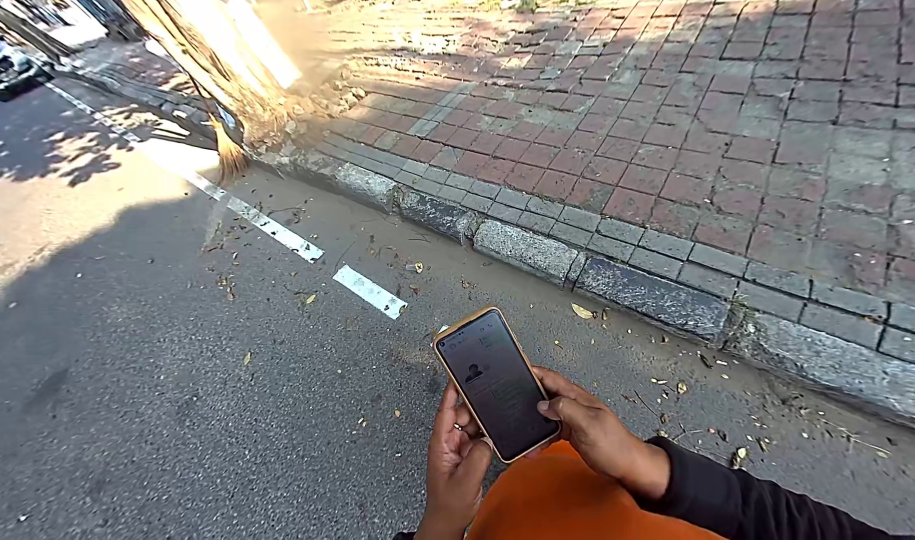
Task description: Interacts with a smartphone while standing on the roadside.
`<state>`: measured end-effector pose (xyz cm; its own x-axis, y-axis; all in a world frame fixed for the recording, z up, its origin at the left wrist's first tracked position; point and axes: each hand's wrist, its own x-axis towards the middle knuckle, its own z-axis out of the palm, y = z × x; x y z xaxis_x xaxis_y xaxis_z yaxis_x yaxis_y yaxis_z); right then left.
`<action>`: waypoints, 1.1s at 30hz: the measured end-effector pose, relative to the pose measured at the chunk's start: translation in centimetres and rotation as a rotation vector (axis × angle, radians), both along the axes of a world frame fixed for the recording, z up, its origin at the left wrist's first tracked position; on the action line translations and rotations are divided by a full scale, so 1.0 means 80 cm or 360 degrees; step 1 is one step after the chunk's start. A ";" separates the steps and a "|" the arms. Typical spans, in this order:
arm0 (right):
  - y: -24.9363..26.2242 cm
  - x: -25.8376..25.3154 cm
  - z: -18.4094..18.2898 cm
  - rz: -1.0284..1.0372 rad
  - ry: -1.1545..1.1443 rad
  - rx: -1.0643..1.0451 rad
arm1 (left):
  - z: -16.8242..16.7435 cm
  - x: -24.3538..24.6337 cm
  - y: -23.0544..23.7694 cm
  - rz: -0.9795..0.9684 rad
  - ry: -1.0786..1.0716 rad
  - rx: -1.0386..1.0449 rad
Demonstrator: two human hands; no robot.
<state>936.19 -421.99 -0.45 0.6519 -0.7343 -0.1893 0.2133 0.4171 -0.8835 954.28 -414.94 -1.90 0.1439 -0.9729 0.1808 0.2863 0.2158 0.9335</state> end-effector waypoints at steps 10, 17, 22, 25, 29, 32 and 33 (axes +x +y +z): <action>0.000 -0.005 -0.009 0.0028 -0.0130 0.0020 | -0.002 -0.004 0.001 0.0014 0.0011 0.0003; 0.002 -0.007 -0.013 0.0045 -0.0191 0.0049 | -0.004 -0.002 0.004 0.0003 0.0013 -0.0015; 0.005 -0.003 -0.015 0.0037 -0.0190 0.0025 | -0.005 0.001 0.006 -0.0001 0.0026 -0.0030; 0.005 0.001 -0.014 -0.0014 -0.0138 -0.0045 | -0.007 0.003 0.008 -0.0003 0.0010 -0.0053; 0.000 0.009 -0.006 -0.0172 -0.0074 -0.0273 | -0.008 0.004 0.009 -0.0029 -0.0077 -0.0109; -0.004 0.016 0.000 -0.0220 -0.0017 -0.0343 | -0.008 0.004 0.010 -0.0073 -0.0136 -0.0094; -0.004 0.018 0.001 -0.0239 0.0009 -0.0325 | -0.007 0.003 0.009 -0.0080 -0.0142 -0.0087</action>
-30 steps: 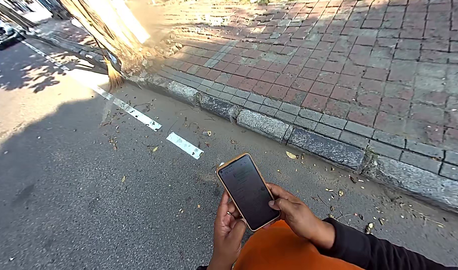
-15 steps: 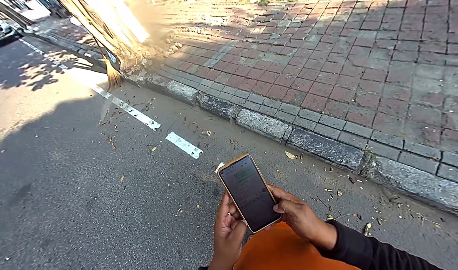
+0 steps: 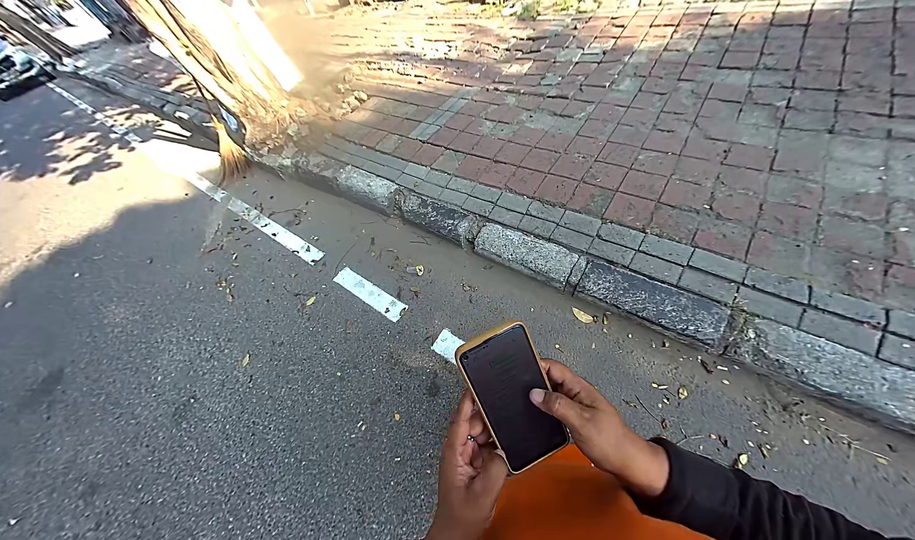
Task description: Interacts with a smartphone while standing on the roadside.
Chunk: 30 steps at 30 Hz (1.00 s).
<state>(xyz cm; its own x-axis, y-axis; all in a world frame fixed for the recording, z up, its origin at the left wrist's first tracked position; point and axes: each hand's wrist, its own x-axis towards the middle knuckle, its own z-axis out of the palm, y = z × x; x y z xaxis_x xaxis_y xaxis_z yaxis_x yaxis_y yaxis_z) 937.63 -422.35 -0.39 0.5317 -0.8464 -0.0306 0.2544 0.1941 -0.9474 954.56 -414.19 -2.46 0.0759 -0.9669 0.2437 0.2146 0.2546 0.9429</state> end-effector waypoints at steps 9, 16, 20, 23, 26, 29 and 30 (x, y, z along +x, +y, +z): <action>-0.005 0.000 -0.010 0.0059 -0.0111 -0.0009 | 0.002 0.003 -0.003 -0.0012 0.0062 0.0020; -0.011 -0.002 -0.007 0.0058 -0.0031 -0.0029 | 0.001 0.002 -0.008 0.0001 0.0173 0.0043; -0.013 -0.012 -0.025 -0.0180 0.0339 -0.0609 | 0.001 0.000 -0.009 0.0050 0.0225 0.0072; -0.014 -0.023 -0.037 -0.0431 0.0676 -0.1252 | -0.001 -0.002 -0.012 0.0067 0.0218 0.0077; -0.010 -0.025 -0.033 -0.0503 0.0909 -0.1643 | -0.002 -0.004 -0.014 0.0055 0.0208 0.0056; -0.004 -0.019 -0.029 -0.0439 0.1031 -0.1844 | -0.002 -0.008 -0.017 0.0057 0.0184 0.0044; -0.003 -0.016 -0.029 -0.0413 0.1053 -0.1899 | -0.002 -0.009 -0.018 0.0060 0.0178 0.0039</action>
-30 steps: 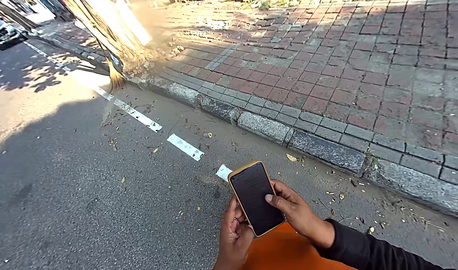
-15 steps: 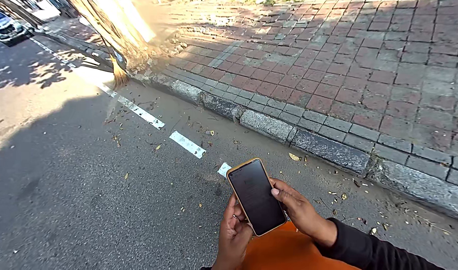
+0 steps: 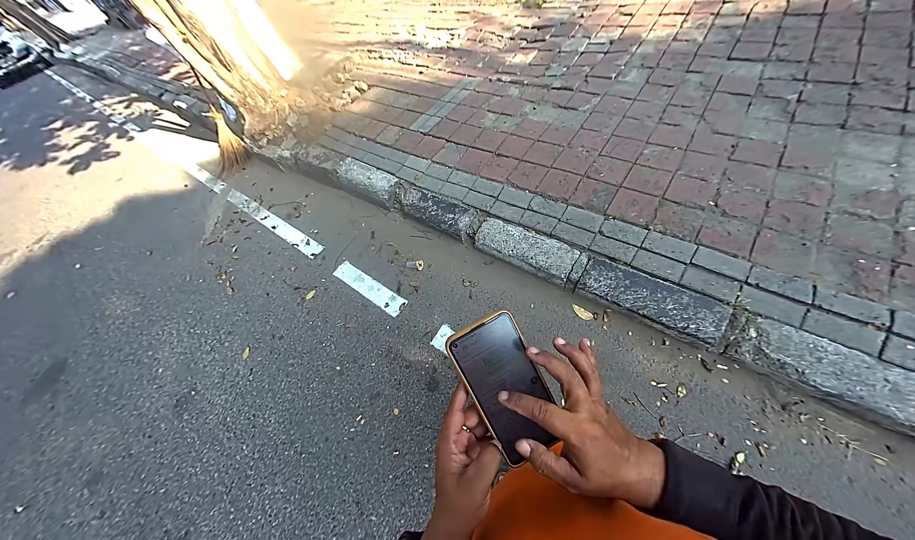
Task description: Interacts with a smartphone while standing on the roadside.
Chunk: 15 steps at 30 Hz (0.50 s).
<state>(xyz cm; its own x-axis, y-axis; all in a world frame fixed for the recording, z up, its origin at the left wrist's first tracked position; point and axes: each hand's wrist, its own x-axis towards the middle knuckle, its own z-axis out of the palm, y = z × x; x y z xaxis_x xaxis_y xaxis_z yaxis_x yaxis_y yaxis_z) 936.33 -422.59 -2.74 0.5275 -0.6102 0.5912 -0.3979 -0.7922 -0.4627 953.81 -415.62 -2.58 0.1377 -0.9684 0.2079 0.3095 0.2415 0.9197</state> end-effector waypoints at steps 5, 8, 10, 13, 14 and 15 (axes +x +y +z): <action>0.001 0.002 0.001 -0.0018 0.0150 -0.0053 | 0.001 -0.005 -0.001 0.0022 0.0000 0.0041; -0.001 -0.006 0.002 -0.0142 0.0109 -0.0028 | 0.002 -0.006 -0.001 0.0031 0.0017 0.0060; -0.005 -0.014 0.002 -0.0234 0.0083 0.0002 | 0.002 -0.004 -0.001 0.0053 0.0032 0.0070; -0.010 -0.022 -0.001 -0.0177 -0.0153 0.0265 | 0.003 -0.003 -0.002 0.0079 0.0065 0.0087; -0.010 -0.023 -0.001 -0.0098 -0.0289 0.0463 | 0.003 -0.003 -0.003 0.0079 0.0073 0.0089; -0.009 -0.022 0.002 0.0006 -0.0444 0.0738 | 0.003 -0.003 -0.004 0.0075 0.0077 0.0091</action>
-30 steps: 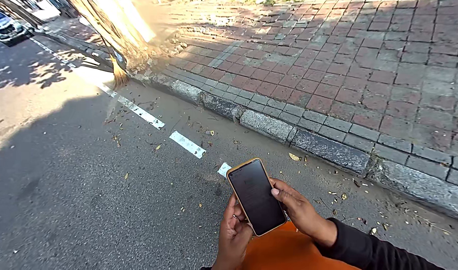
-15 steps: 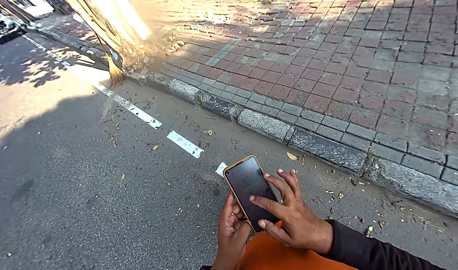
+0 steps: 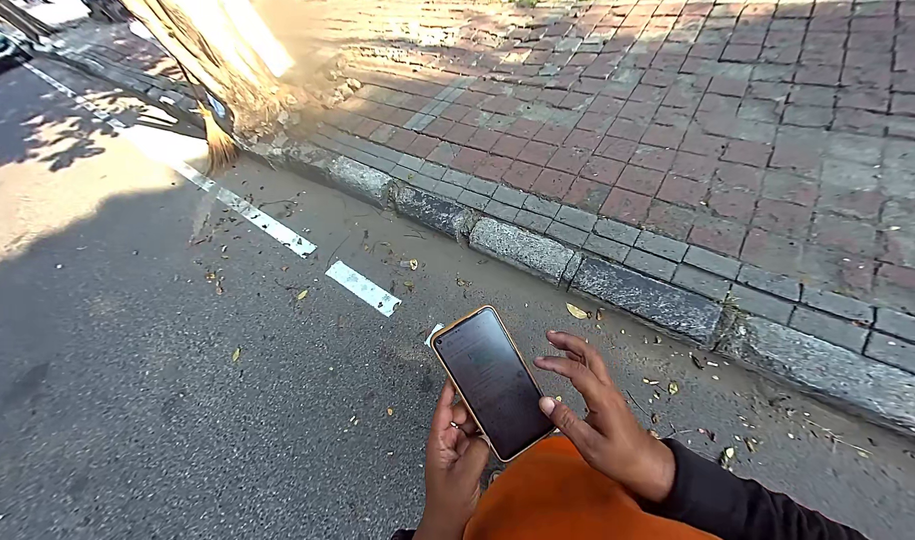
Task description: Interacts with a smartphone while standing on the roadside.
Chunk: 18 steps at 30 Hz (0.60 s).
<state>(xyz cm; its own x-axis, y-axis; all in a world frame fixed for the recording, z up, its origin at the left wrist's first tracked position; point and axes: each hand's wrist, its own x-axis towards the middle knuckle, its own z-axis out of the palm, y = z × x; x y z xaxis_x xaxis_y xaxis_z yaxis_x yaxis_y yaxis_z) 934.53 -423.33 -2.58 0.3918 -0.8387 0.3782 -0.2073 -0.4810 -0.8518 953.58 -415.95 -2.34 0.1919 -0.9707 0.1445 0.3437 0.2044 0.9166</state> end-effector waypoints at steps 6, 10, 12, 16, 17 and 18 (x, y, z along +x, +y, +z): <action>0.001 0.012 0.023 0.0539 -0.0675 0.1685 | -0.002 0.000 -0.004 -0.0032 -0.0050 0.0012; 0.000 0.013 0.018 0.0573 -0.0744 0.1686 | -0.005 0.002 -0.005 -0.0087 -0.0053 0.0007; 0.000 0.014 0.017 0.0555 -0.0757 0.1667 | -0.006 0.003 -0.005 -0.0103 -0.0063 0.0005; -0.001 0.019 0.019 0.0500 -0.0681 0.1622 | 0.002 -0.005 -0.008 0.0063 -0.0090 0.0163; -0.002 0.020 0.019 0.0484 -0.0666 0.1616 | 0.002 -0.005 -0.008 0.0064 -0.0091 0.0165; -0.003 0.020 0.019 0.0488 -0.0664 0.1611 | 0.000 -0.003 -0.008 0.0041 -0.0089 0.0141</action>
